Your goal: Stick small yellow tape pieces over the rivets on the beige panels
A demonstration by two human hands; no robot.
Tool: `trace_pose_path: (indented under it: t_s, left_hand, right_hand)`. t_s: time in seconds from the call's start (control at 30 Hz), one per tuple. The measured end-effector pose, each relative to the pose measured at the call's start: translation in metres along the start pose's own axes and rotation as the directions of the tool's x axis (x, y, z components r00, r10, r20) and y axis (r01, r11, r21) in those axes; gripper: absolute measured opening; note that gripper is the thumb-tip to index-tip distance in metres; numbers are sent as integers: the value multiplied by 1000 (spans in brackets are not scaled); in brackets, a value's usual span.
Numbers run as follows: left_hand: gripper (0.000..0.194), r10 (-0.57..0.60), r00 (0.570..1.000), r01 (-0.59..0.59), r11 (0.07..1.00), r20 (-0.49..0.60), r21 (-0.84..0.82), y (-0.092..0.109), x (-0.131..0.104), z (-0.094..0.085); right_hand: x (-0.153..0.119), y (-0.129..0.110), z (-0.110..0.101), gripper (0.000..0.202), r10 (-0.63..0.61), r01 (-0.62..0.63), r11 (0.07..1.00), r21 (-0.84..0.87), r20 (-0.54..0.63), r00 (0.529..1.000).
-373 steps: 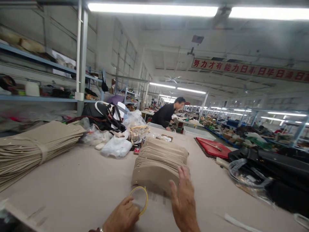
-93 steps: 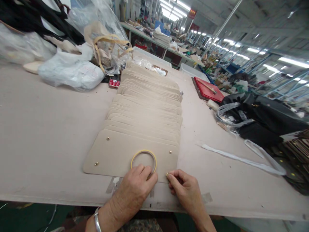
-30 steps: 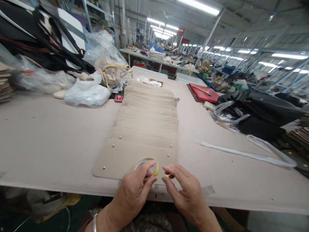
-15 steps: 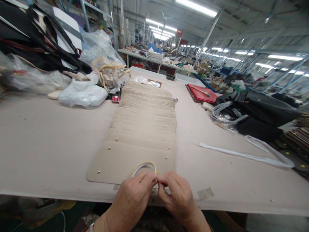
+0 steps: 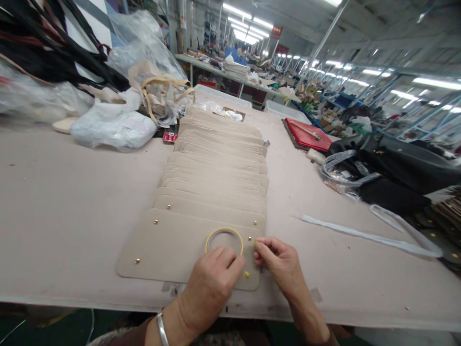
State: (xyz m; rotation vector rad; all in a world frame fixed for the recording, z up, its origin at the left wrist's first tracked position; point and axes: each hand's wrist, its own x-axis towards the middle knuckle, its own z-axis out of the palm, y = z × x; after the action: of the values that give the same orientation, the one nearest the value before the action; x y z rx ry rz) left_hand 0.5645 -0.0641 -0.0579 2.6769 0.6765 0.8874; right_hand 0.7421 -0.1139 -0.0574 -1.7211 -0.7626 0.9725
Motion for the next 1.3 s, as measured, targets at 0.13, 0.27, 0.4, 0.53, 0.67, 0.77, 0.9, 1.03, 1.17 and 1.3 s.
trace_pose_path:
  t_s: [0.13, 0.27, 0.4, 0.53, 0.67, 0.77, 0.9, 1.03, 1.17, 1.3]
  left_hand:
    - [17, -21, 992, 4, 991, 126, 136, -10, -4, 15]
    - [13, -13, 992, -5, 990, 126, 139, -12, -7, 21]
    - [14, -16, 993, 0, 992, 117, 130, -12, -8, 20]
    - [12, -28, 993, 13, 992, 118, 126, -13, -8, 21]
    - [13, -37, 991, 19, 991, 128, 133, -13, -8, 21]
    - [12, -34, 989, 14, 991, 145, 136, -13, -7, 19]
    - [9, -41, 986, 19, 991, 162, 136, -13, -7, 19]
    - [8, -40, 987, 21, 992, 155, 126, -12, -8, 20]
    - [11, -55, 987, 37, 992, 153, 117, -11, -8, 20]
    - [14, -83, 986, 70, 993, 142, 90, -10, -8, 18]
  right_hand:
    - [9, -1, -2, 34, -64, 68, 983, -169, 31, 997]
    - [12, -5, 5, 26, -162, 168, 899, -404, 49, 986]
    - [14, -9, 11, 21, -263, 255, 776, -577, 71, 962]
    - [18, -10, 13, 17, -322, 298, 684, -665, 92, 942]
    - [13, -5, 4, 23, -286, 213, 719, -661, -3, 958]
    - [3, 1, 0, 19, -330, 268, 736, -622, 16, 944]
    - [-5, 6, 6, 22, -465, 404, 612, -679, 104, 879]
    - [2, 5, 16, 23, -484, 390, 543, -743, 102, 869]
    - [14, -1, 20, 20, -452, 371, 513, -774, 123, 883]
    - [19, -14, 21, 16, -397, 335, 462, -821, 147, 906]
